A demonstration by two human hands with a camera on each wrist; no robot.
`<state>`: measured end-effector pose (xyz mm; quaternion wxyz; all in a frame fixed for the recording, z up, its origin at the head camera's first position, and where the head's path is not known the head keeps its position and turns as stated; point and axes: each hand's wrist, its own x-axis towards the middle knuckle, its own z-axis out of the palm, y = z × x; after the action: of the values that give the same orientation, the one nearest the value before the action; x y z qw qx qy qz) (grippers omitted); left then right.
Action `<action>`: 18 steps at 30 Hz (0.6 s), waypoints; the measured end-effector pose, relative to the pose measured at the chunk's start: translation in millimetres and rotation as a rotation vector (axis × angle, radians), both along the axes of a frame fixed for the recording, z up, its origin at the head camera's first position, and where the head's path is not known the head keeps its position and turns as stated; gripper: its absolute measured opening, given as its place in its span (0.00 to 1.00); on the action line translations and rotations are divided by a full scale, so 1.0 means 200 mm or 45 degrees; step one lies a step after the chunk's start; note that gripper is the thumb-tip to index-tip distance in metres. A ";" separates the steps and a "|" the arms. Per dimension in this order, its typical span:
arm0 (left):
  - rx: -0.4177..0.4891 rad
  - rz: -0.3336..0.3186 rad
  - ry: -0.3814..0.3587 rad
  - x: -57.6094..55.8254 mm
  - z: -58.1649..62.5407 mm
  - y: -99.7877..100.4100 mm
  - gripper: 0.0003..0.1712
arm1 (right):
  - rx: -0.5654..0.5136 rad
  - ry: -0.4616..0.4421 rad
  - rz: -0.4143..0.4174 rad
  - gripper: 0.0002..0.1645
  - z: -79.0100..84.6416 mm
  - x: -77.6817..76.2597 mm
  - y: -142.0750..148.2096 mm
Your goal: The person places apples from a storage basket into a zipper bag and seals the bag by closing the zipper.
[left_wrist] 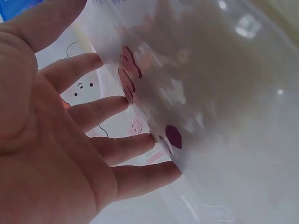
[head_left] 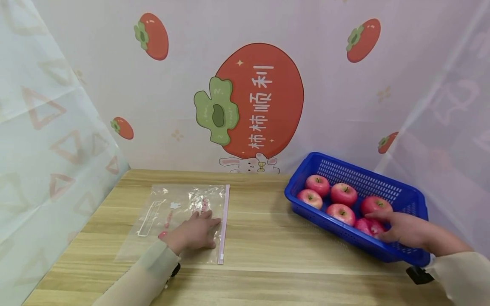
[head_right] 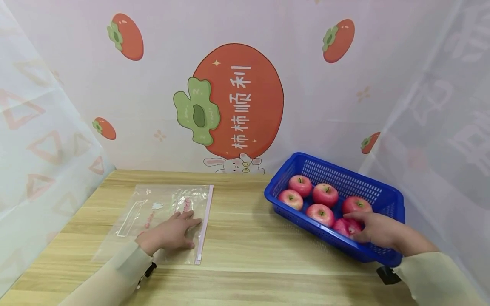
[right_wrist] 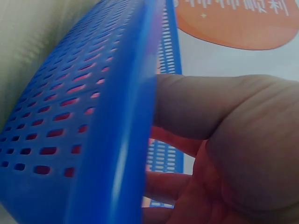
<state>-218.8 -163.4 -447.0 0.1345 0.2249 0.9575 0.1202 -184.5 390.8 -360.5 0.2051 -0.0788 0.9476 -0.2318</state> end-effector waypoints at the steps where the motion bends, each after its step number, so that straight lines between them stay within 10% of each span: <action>1: -0.003 0.002 -0.003 0.00 0.00 0.00 0.44 | 0.007 -0.001 0.007 0.43 -0.01 0.00 0.00; 18: -0.004 -0.012 0.003 0.00 0.01 0.01 0.42 | -0.039 -0.073 -0.010 0.39 -0.06 0.03 -0.08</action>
<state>-218.8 -162.0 -445.5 0.1341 0.2293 0.9569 0.1176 -179.2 375.0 -372.0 0.2301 -0.0713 0.9380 -0.2492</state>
